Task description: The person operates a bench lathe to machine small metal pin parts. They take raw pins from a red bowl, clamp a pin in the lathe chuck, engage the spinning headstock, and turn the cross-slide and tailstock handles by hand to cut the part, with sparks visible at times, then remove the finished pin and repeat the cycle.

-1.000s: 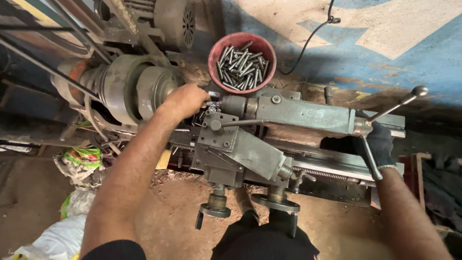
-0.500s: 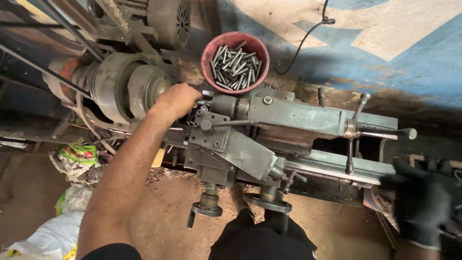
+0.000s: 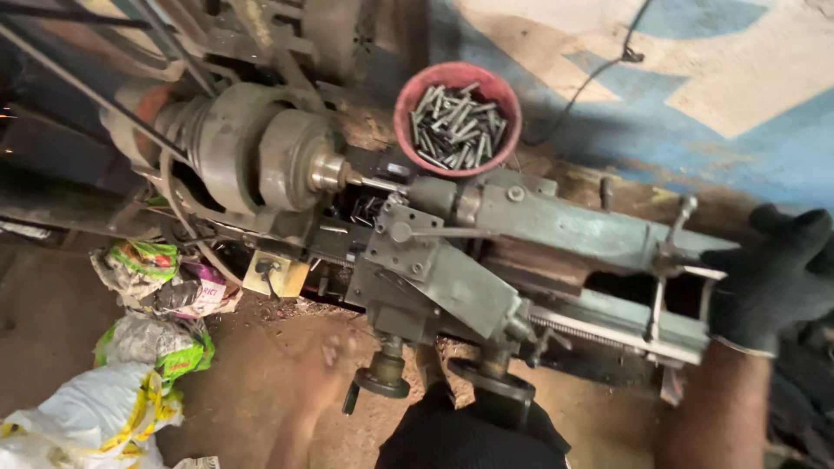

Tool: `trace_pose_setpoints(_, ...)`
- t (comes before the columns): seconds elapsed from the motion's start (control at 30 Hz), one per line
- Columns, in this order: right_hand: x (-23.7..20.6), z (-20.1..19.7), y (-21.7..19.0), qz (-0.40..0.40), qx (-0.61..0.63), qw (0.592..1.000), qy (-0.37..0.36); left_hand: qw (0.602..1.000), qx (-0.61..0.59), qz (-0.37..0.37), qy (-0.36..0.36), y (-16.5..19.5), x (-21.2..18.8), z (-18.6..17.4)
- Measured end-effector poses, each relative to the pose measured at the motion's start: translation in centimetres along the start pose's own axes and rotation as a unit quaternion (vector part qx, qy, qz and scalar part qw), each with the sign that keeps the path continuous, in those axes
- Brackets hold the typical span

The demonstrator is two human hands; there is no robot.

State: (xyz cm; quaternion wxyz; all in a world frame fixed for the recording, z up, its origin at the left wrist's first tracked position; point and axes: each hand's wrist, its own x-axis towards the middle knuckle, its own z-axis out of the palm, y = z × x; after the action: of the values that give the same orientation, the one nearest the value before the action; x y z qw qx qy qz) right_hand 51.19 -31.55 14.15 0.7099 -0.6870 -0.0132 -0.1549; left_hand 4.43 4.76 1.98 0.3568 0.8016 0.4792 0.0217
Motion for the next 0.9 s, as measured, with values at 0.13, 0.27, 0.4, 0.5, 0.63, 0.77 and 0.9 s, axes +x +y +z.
trace_pose_setpoints(0.13,3.5,-1.0,2.2,0.059,-0.125,0.982,-0.13,0.945,-0.273,-0.09,-0.154,-3.9,-3.4,2.7)
trace_pose_setpoints(0.27,4.9,-0.7,3.4,0.098,-0.056,0.991,-0.075,0.888,-0.322,-0.226,-0.237,-3.4,-5.4,4.2)
trace_pose_setpoints(0.4,4.5,-1.2,3.3,0.107,-0.073,0.99,-0.062,0.86,-0.362,-0.228,-0.279,-0.4,-8.2,8.8)
trace_pose_setpoints(0.5,4.1,-1.5,2.9,0.106,-0.099,0.987,-0.067,0.887,-0.349,-0.215,-0.214,-1.0,-6.6,11.4)
trace_pose_setpoints(0.63,3.9,-1.1,1.6,0.053,-0.207,0.972,-0.093,0.973,-0.227,-0.034,-0.033,-5.8,-4.7,9.8)
trace_pose_setpoints(0.77,2.2,-0.9,-0.2,0.043,-0.205,0.976,-0.062,0.832,-0.477,-0.185,-0.215,-6.7,-5.1,6.0)
trace_pose_setpoints(0.9,-1.8,-2.7,-0.8,-0.44,-0.423,0.789,-0.073,0.768,-0.519,-0.19,-0.325,-2.8,-4.7,2.6)
